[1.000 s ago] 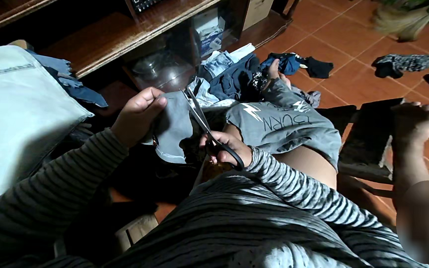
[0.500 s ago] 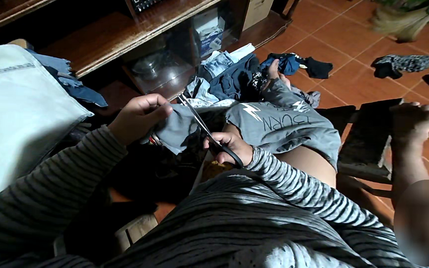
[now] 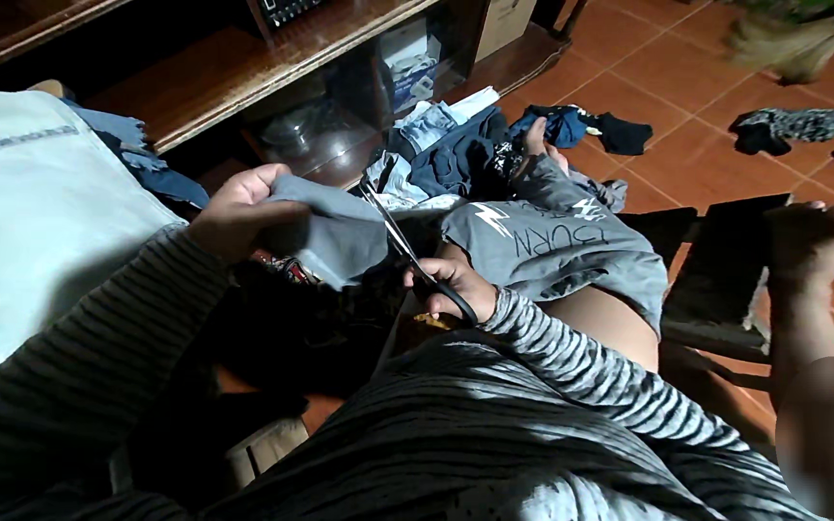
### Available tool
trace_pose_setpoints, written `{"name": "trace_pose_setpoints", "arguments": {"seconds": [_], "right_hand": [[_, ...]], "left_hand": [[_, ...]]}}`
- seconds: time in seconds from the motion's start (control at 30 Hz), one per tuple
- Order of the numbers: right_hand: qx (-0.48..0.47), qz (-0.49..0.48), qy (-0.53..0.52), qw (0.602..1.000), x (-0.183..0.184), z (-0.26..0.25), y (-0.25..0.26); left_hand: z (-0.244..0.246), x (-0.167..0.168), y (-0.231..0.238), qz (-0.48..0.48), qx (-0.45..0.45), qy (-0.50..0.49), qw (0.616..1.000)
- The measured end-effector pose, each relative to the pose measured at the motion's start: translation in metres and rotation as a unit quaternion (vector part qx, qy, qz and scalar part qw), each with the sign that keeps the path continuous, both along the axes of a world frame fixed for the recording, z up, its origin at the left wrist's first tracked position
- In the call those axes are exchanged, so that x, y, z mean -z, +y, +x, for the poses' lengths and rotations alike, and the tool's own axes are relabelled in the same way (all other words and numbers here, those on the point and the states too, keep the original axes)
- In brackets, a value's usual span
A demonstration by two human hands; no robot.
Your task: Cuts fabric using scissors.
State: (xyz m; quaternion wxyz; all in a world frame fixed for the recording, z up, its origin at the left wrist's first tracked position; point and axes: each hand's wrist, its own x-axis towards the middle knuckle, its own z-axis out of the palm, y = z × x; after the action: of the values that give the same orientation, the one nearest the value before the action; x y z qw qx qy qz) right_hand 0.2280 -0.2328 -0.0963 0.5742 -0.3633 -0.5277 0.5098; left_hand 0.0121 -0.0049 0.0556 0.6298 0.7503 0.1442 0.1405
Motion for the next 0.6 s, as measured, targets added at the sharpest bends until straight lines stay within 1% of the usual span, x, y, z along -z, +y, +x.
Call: {"name": "trace_pose_setpoints", "arguments": {"seconds": [0.07,0.17,0.23,0.4,0.5,0.6], "right_hand": [[-0.01,0.012,-0.009,1.0,0.0,-0.002,0.001],[-0.016,0.017,-0.013,1.0,0.001,-0.007,0.002],[-0.027,0.014,-0.01,0.999,0.003,-0.009,0.001],[-0.08,0.033,0.028,0.996,0.01,-0.012,0.003],[-0.095,0.045,0.024,0.994,0.01,-0.012,0.005],[-0.093,0.063,0.017,0.994,0.007,-0.014,0.006]], "left_hand": [[0.002,0.0,-0.006,-0.003,-0.014,-0.033,0.999],[0.006,-0.002,-0.019,0.029,-0.06,-0.009,0.998],[0.007,-0.005,-0.024,0.034,-0.072,-0.002,0.997],[0.008,-0.004,-0.026,-0.017,-0.054,-0.026,0.998],[0.008,-0.003,-0.025,-0.02,-0.045,-0.026,0.998],[0.008,-0.003,-0.027,-0.012,-0.051,-0.002,0.999]]}}
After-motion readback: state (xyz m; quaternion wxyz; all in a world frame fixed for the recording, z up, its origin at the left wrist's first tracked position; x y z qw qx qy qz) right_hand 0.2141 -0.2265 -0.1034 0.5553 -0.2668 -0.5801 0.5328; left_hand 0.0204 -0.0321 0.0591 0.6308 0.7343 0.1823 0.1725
